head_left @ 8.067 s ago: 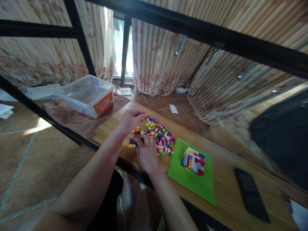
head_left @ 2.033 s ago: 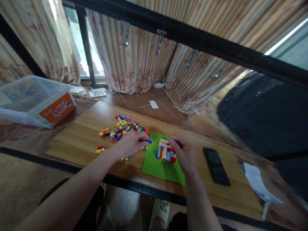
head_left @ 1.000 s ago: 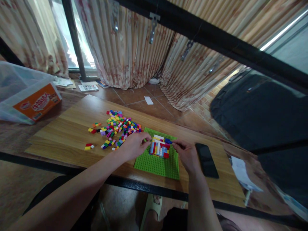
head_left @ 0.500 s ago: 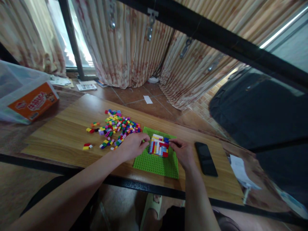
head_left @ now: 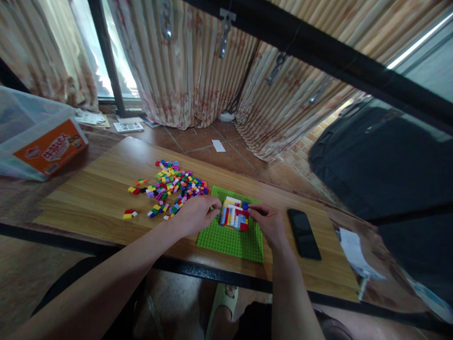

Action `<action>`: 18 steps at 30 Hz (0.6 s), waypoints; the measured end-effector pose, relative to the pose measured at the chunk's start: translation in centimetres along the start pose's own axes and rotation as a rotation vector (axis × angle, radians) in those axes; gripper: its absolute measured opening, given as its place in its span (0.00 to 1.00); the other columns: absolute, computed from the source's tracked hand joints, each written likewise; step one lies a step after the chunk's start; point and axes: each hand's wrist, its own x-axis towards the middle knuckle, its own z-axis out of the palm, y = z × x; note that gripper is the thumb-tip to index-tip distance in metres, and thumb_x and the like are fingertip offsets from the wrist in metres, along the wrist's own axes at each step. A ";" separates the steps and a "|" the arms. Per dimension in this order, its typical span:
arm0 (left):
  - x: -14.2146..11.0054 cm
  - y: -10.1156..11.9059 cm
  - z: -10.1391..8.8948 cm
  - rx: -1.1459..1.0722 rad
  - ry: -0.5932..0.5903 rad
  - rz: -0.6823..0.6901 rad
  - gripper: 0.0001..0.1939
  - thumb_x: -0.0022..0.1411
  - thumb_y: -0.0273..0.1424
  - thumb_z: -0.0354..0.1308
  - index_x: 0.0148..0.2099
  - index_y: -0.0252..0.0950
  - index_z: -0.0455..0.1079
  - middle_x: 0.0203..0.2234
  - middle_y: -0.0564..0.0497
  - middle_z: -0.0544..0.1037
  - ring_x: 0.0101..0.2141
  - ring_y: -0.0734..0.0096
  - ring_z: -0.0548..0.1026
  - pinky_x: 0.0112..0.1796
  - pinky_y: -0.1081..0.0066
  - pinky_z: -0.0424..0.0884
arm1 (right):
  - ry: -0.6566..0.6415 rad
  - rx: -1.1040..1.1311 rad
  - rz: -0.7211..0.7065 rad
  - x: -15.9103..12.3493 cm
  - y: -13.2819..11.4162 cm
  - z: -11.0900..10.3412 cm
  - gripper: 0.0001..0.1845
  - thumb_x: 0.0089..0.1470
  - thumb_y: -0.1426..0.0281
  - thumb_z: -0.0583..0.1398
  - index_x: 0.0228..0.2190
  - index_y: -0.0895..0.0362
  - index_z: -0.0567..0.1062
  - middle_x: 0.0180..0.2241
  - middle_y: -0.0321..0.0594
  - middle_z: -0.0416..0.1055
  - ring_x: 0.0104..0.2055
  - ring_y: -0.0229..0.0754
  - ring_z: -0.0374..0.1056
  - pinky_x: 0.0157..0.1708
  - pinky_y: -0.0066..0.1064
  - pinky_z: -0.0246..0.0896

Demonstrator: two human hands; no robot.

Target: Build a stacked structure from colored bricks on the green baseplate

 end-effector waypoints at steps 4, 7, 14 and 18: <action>-0.1 -0.1 0.0 0.003 -0.001 0.006 0.09 0.61 0.28 0.52 0.39 0.35 0.74 0.32 0.49 0.79 0.31 0.70 0.74 0.34 0.72 0.66 | 0.002 0.112 0.105 0.0 -0.3 0.1 0.14 0.34 0.64 0.67 0.27 0.58 0.80 0.23 0.37 0.75 0.25 0.37 0.66 0.27 0.30 0.60; -0.1 -0.2 0.0 0.012 0.002 0.011 0.09 0.61 0.28 0.52 0.39 0.35 0.74 0.32 0.49 0.79 0.31 0.70 0.74 0.34 0.72 0.66 | 0.015 0.158 0.144 -0.2 -0.9 0.2 0.15 0.32 0.65 0.67 0.26 0.59 0.79 0.21 0.35 0.74 0.22 0.34 0.63 0.24 0.27 0.56; -0.1 -0.2 0.0 0.046 0.019 0.015 0.09 0.61 0.28 0.52 0.38 0.36 0.74 0.29 0.51 0.78 0.29 0.71 0.73 0.31 0.73 0.65 | 0.055 0.106 0.101 0.1 -0.1 0.3 0.18 0.38 0.57 0.66 0.26 0.60 0.79 0.18 0.34 0.69 0.20 0.34 0.60 0.21 0.27 0.53; -0.1 -0.3 -0.1 0.052 0.008 0.014 0.09 0.61 0.28 0.52 0.38 0.35 0.74 0.30 0.50 0.78 0.30 0.71 0.73 0.33 0.72 0.65 | 0.118 -0.013 0.062 0.6 0.7 0.5 0.21 0.44 0.54 0.63 0.31 0.60 0.79 0.25 0.40 0.75 0.26 0.38 0.67 0.25 0.29 0.59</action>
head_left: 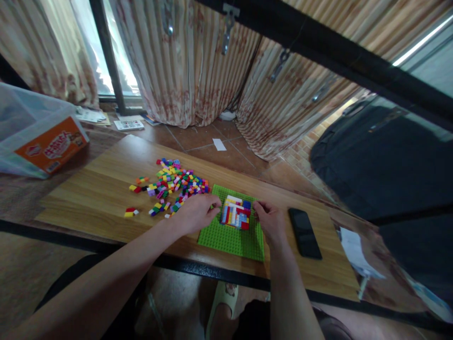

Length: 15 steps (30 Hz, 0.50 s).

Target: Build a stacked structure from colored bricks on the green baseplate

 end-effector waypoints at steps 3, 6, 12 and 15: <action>0.0 0.0 0.0 0.007 -0.013 -0.002 0.09 0.62 0.29 0.52 0.38 0.36 0.73 0.30 0.50 0.78 0.30 0.71 0.73 0.33 0.72 0.66 | -0.037 -0.039 -0.031 0.2 0.2 0.5 0.22 0.46 0.55 0.62 0.34 0.60 0.79 0.30 0.43 0.78 0.31 0.42 0.71 0.31 0.32 0.64; 0.0 -0.1 0.1 0.016 -0.016 0.005 0.09 0.62 0.29 0.52 0.38 0.36 0.73 0.30 0.50 0.78 0.30 0.71 0.73 0.33 0.72 0.65 | -0.071 -0.026 -0.034 0.2 0.3 0.9 0.22 0.45 0.55 0.63 0.35 0.60 0.79 0.32 0.44 0.78 0.32 0.43 0.72 0.33 0.33 0.65; 0.0 -0.1 0.0 0.022 -0.010 0.015 0.09 0.61 0.29 0.52 0.37 0.36 0.73 0.29 0.50 0.77 0.29 0.71 0.73 0.32 0.71 0.65 | -0.073 0.031 0.016 0.3 0.5 1.0 0.24 0.43 0.55 0.64 0.36 0.61 0.79 0.31 0.44 0.78 0.31 0.42 0.71 0.30 0.31 0.65; 0.0 -0.1 0.1 0.023 -0.009 0.012 0.08 0.61 0.29 0.52 0.36 0.36 0.73 0.29 0.50 0.77 0.29 0.71 0.73 0.33 0.71 0.65 | -0.077 0.053 0.036 0.3 0.6 1.0 0.25 0.41 0.54 0.65 0.35 0.60 0.79 0.29 0.43 0.78 0.30 0.42 0.72 0.28 0.30 0.65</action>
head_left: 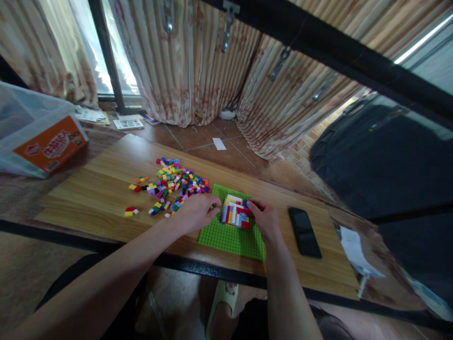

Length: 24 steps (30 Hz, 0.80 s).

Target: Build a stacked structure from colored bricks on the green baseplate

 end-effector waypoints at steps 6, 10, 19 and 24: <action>0.0 -0.1 0.2 0.023 -0.006 0.003 0.09 0.61 0.29 0.51 0.37 0.36 0.73 0.29 0.50 0.77 0.30 0.70 0.73 0.33 0.71 0.65 | 0.016 0.003 0.012 0.1 0.2 0.2 0.25 0.41 0.54 0.65 0.35 0.60 0.79 0.29 0.42 0.77 0.29 0.41 0.72 0.28 0.30 0.65; 0.1 -0.1 0.3 0.033 -0.016 0.001 0.09 0.61 0.29 0.51 0.37 0.37 0.73 0.29 0.50 0.78 0.29 0.69 0.73 0.33 0.71 0.65 | 0.041 -0.023 0.005 0.1 0.3 0.5 0.23 0.42 0.56 0.64 0.35 0.61 0.79 0.31 0.43 0.77 0.30 0.41 0.72 0.27 0.30 0.65; -0.1 0.0 0.3 0.046 -0.014 -0.020 0.09 0.61 0.29 0.52 0.37 0.37 0.73 0.29 0.51 0.78 0.28 0.71 0.73 0.31 0.72 0.64 | 0.035 0.019 0.025 -0.2 0.1 0.5 0.25 0.41 0.54 0.65 0.36 0.60 0.79 0.30 0.41 0.77 0.28 0.40 0.71 0.26 0.28 0.64; 0.0 -0.2 0.0 0.029 0.000 -0.004 0.09 0.61 0.29 0.52 0.37 0.36 0.73 0.28 0.51 0.78 0.28 0.71 0.74 0.31 0.72 0.64 | -0.009 0.066 0.052 -0.4 -0.1 0.3 0.29 0.42 0.48 0.62 0.34 0.60 0.79 0.26 0.40 0.77 0.26 0.40 0.70 0.24 0.27 0.62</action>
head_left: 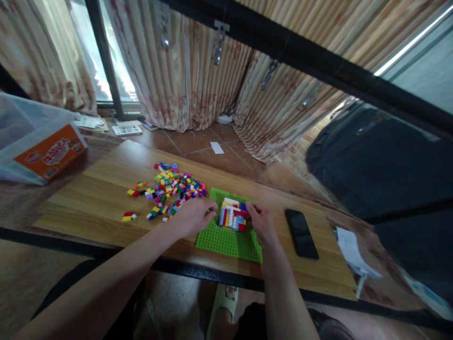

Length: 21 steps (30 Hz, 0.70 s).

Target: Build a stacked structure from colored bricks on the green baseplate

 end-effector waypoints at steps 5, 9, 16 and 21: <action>0.1 -2.1 -2.5 -0.051 0.122 -0.041 0.10 0.61 0.30 0.51 0.37 0.36 0.74 0.29 0.51 0.79 0.30 0.72 0.73 0.33 0.73 0.66 | 0.025 -0.049 0.005 0.0 -0.3 0.2 0.28 0.39 0.50 0.65 0.34 0.61 0.80 0.27 0.42 0.78 0.27 0.42 0.71 0.23 0.28 0.61; -0.3 -5.1 -5.4 -0.071 0.302 -0.148 0.12 0.61 0.33 0.51 0.39 0.35 0.74 0.29 0.51 0.78 0.29 0.71 0.72 0.32 0.73 0.66 | 0.046 -0.002 0.045 0.1 -0.1 0.2 0.27 0.36 0.53 0.67 0.34 0.61 0.80 0.28 0.43 0.78 0.26 0.41 0.70 0.21 0.27 0.60; -2.3 -9.7 -8.8 -0.113 0.212 -0.169 0.12 0.56 0.30 0.51 0.24 0.32 0.71 0.18 0.55 0.71 0.22 0.77 0.66 0.25 0.77 0.59 | 0.051 0.075 0.110 0.1 0.3 0.1 0.29 0.30 0.53 0.70 0.33 0.60 0.80 0.25 0.42 0.77 0.22 0.41 0.69 0.19 0.29 0.64; -4.4 -11.0 -9.7 -0.163 0.011 -0.149 0.06 0.50 0.27 0.55 0.26 0.34 0.74 0.20 0.55 0.74 0.24 0.76 0.68 0.27 0.78 0.62 | 0.071 0.074 0.131 -0.1 0.3 0.2 0.29 0.30 0.53 0.70 0.33 0.60 0.80 0.23 0.40 0.76 0.20 0.40 0.68 0.16 0.28 0.60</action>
